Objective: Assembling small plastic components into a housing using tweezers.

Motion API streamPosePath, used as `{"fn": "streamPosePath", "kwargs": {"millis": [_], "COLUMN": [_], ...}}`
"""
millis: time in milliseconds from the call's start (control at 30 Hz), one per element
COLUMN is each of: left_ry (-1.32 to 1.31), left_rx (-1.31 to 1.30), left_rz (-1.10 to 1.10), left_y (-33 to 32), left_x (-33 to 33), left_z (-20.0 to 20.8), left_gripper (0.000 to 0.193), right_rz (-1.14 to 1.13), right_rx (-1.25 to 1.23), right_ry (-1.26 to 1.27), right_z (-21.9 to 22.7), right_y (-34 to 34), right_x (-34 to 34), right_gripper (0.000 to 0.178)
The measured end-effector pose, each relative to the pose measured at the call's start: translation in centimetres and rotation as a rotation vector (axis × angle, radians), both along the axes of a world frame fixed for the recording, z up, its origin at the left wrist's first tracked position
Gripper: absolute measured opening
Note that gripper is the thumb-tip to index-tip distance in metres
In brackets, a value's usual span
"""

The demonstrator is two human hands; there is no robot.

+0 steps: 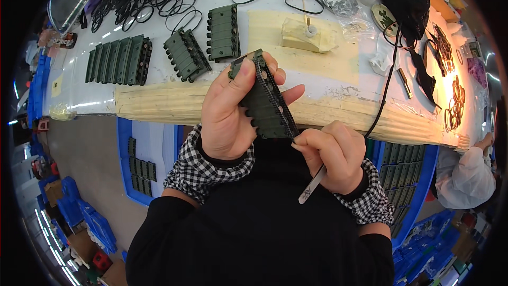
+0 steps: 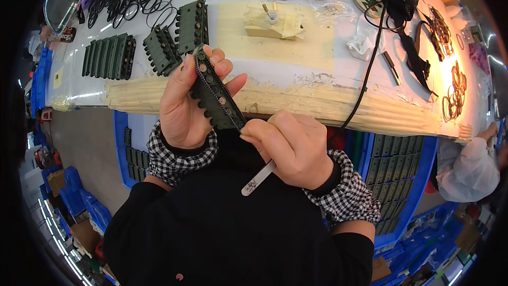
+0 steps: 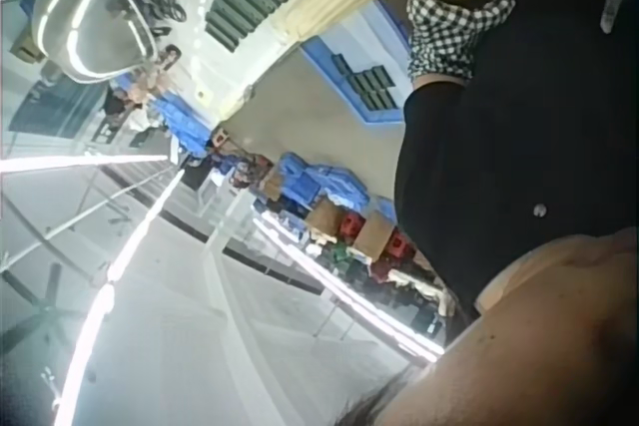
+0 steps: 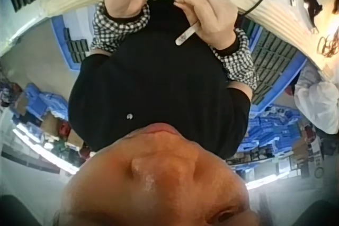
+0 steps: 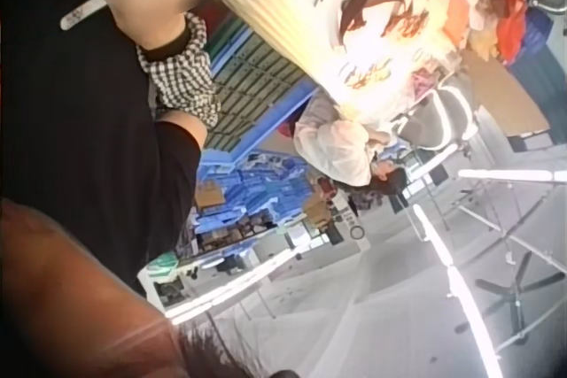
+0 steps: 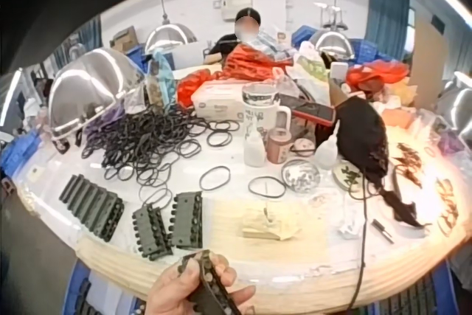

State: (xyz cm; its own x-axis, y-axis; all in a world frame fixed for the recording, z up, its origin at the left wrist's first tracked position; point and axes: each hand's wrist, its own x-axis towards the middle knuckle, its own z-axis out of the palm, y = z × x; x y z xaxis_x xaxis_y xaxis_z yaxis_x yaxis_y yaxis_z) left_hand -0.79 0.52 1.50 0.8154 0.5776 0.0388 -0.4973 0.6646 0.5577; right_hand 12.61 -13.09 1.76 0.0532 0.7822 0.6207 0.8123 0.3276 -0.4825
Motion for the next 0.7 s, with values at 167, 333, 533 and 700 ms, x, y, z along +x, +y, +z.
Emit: {"fn": "streamPosePath", "kwargs": {"millis": [167,333,533,700], "left_ry": [-0.032,-0.132,-0.245,-0.197], "left_rx": [-0.033,-0.098,-0.230,-0.201], "left_rz": [-0.002,-0.003,0.068,0.130], "left_y": [-0.1,0.0,-0.1,0.5], "left_x": [-0.1,0.2,0.8,0.4], "left_z": [0.0,-0.2,0.3,0.3], "left_gripper": [0.032,0.031,0.029,0.029], "right_rz": [-0.007,-0.013,-0.057,-0.041], "right_rx": [0.013,0.035,0.287,0.258], "right_ry": [0.018,0.173,0.248,0.303], "right_z": [0.0,-0.4,-2.5,-3.2], "right_y": [-0.1,0.1,0.9,1.5], "right_x": [-0.1,-0.7,-1.8,-2.1], "right_gripper": [0.019,0.018,0.030,0.034]}}
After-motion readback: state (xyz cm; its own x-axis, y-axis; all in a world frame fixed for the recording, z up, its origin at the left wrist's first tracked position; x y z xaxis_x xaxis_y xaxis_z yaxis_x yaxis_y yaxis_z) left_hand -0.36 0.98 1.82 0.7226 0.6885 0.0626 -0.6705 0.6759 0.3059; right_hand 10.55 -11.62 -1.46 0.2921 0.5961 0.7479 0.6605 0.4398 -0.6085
